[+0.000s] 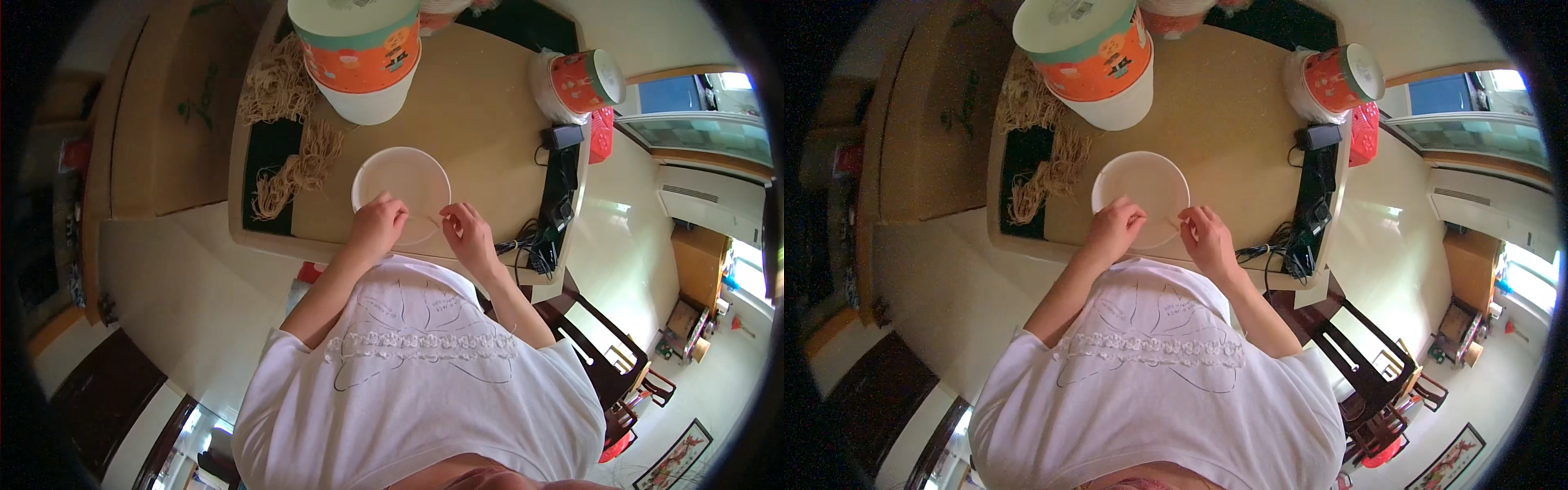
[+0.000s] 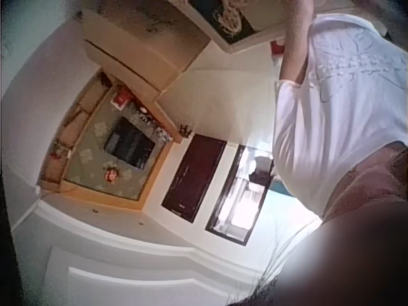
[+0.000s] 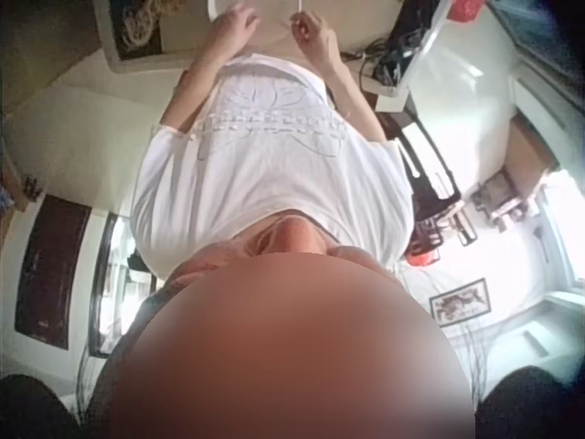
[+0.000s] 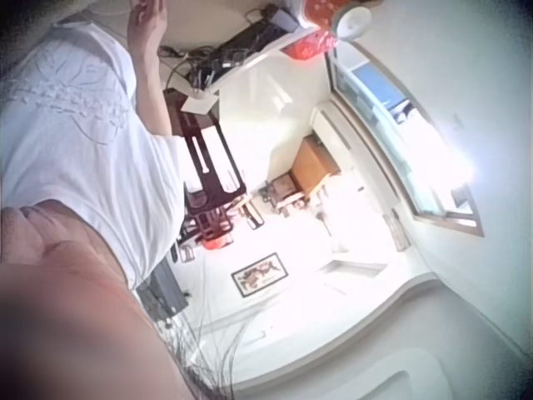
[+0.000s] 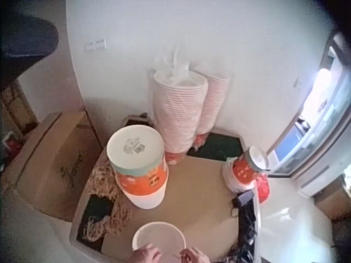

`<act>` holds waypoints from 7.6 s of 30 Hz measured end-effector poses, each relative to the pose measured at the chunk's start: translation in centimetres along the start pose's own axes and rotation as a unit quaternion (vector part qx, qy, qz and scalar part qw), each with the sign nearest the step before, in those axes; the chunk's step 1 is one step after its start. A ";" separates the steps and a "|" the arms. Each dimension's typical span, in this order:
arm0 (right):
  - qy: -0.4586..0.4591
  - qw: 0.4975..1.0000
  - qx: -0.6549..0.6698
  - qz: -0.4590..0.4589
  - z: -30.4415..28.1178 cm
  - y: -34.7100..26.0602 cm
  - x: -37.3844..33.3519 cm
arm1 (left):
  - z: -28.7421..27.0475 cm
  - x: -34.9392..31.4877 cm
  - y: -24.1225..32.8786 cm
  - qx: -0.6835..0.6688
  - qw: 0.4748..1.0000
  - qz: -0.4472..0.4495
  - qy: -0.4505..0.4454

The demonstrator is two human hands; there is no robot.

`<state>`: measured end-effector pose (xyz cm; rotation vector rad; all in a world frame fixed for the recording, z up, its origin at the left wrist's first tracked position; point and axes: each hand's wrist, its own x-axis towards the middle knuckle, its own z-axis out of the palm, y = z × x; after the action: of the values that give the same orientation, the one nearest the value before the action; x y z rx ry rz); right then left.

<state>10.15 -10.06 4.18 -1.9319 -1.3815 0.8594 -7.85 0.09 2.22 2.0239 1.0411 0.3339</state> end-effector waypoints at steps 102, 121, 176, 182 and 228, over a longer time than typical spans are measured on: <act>-0.106 0.992 -0.051 -0.034 -0.4 -0.7 -0.7 | 2.5 -0.6 0.6 -0.113 0.987 0.015 -0.117; -0.081 0.995 -0.038 -0.043 -0.8 -1.0 -0.3 | 2.8 -0.9 0.5 -0.128 0.985 -0.016 -0.110; -0.095 0.995 -0.025 -0.025 -0.4 -0.3 -0.5 | 3.2 -0.7 0.9 -0.200 0.978 -0.017 -0.051; -0.098 0.987 -0.107 -0.067 -0.3 -0.6 0.2 | 3.3 -0.7 0.8 -0.191 0.981 0.000 -0.042; -0.074 0.992 0.101 0.012 0.6 2.1 -1.4 | 3.9 -1.5 1.7 -0.137 0.990 -0.010 -0.014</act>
<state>10.52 -11.89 2.43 -1.7634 -1.3024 1.1269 -5.74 -3.78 1.23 1.7658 0.9419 0.4143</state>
